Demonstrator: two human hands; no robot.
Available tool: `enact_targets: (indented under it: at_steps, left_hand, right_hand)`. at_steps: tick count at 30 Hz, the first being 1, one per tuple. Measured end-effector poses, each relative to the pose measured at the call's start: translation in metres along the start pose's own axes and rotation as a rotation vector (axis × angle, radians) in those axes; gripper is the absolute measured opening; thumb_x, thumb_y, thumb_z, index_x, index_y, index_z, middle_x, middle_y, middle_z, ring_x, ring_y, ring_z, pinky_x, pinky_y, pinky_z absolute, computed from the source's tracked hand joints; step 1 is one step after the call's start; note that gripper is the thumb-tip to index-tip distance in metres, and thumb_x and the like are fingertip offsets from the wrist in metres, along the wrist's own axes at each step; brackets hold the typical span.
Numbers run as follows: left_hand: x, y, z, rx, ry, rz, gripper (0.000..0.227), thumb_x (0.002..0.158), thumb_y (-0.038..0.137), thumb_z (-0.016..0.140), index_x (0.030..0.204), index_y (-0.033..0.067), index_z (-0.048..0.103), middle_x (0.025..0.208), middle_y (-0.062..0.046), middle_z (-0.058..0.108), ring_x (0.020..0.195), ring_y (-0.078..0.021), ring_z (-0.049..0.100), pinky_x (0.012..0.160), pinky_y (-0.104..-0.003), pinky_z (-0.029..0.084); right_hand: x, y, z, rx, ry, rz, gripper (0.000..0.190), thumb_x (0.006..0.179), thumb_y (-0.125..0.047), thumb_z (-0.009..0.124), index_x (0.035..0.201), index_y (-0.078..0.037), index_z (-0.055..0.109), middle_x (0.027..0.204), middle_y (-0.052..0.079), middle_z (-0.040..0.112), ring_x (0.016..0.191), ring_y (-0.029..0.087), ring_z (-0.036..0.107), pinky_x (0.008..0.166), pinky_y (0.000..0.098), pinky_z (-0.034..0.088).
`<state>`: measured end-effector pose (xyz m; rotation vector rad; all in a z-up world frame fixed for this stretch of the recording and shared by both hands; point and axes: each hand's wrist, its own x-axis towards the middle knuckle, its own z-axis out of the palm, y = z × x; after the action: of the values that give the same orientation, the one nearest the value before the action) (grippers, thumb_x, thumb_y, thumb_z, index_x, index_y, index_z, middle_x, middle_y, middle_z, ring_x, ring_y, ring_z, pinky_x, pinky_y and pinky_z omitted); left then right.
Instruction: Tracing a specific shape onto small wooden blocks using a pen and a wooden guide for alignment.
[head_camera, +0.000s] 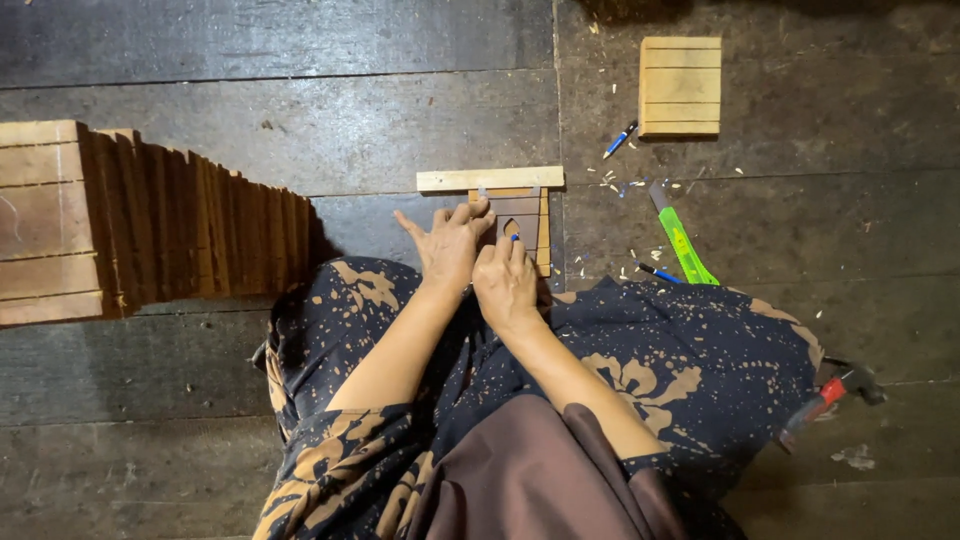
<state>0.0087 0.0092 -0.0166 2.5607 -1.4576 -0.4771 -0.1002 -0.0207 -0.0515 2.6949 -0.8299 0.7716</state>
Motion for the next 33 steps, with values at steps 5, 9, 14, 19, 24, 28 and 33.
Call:
enact_targets:
  at_steps: [5,9,14,19,24,28,33]
  left_hand:
    - [0.000,-0.004,0.007,-0.013,0.014,0.010,0.030,0.090,0.023,0.066,0.113,0.0411,0.072,0.128,0.019,0.060,0.121,-0.0196,0.054,0.101,-0.090,0.009]
    - [0.001,-0.007,0.015,-0.004,0.022,0.008,0.032,0.090,0.023,0.067,0.114,0.0440,0.071,0.126,0.020,0.059,0.119,-0.0180,0.054,0.101,-0.090,0.008]
    - [0.001,-0.005,0.013,-0.015,0.042,0.015,0.033,0.090,0.020,0.067,0.114,0.0425,0.072,0.125,0.019,0.060,0.117,-0.0191,0.054,0.100,-0.090,0.009]
    - [-0.001,-0.002,0.005,-0.006,0.054,0.005,0.032,0.090,0.018,0.067,0.112,0.0408,0.073,0.121,0.018,0.062,0.117,-0.0183,0.054,0.100,-0.089,0.008]
    - [0.002,-0.008,0.014,-0.052,0.035,0.007,0.030,0.093,0.022,0.066,0.113,0.0428,0.072,0.127,0.020,0.061,0.118,-0.0187,0.054,0.101,-0.090,0.007]
    - [0.003,-0.010,0.019,-0.050,0.039,0.004,0.030,0.093,0.023,0.066,0.113,0.0440,0.072,0.127,0.020,0.061,0.119,-0.0184,0.054,0.101,-0.090,0.007]
    - [0.002,-0.008,0.017,-0.046,0.023,-0.004,0.035,0.090,0.023,0.069,0.117,0.0454,0.070,0.127,0.021,0.060,0.119,-0.0177,0.053,0.100,-0.090,0.007]
  right_hand:
    - [-0.007,-0.003,0.006,-0.018,-0.015,0.002,0.017,0.079,0.003,0.056,0.064,-0.005,0.056,0.064,0.010,0.046,0.059,0.028,0.053,0.049,0.0341,0.046]
    - [-0.007,-0.005,0.004,-0.015,-0.043,0.006,0.016,0.077,0.003,0.054,0.064,-0.005,0.056,0.064,0.010,0.045,0.060,0.029,0.054,0.049,0.0344,0.046]
    - [-0.007,-0.004,0.004,-0.010,-0.051,-0.002,0.016,0.076,0.004,0.055,0.063,-0.005,0.056,0.064,0.010,0.044,0.060,0.029,0.053,0.049,0.0346,0.046]
    - [-0.007,-0.004,0.004,-0.007,-0.071,-0.011,0.015,0.076,0.003,0.056,0.063,-0.005,0.056,0.065,0.010,0.044,0.061,0.030,0.053,0.049,0.0354,0.046]
    - [-0.010,-0.004,0.004,-0.012,-0.068,-0.029,0.015,0.077,0.003,0.056,0.063,-0.004,0.056,0.064,0.010,0.045,0.061,0.029,0.053,0.050,0.0349,0.046]
    - [-0.007,-0.003,-0.002,-0.010,-0.065,-0.031,0.015,0.077,0.004,0.056,0.064,-0.004,0.056,0.065,0.010,0.044,0.061,0.029,0.053,0.050,0.0346,0.046]
    - [-0.006,-0.003,-0.004,-0.005,-0.069,-0.042,0.014,0.077,0.002,0.056,0.064,-0.004,0.056,0.065,0.011,0.045,0.062,0.030,0.053,0.050,0.0358,0.046]
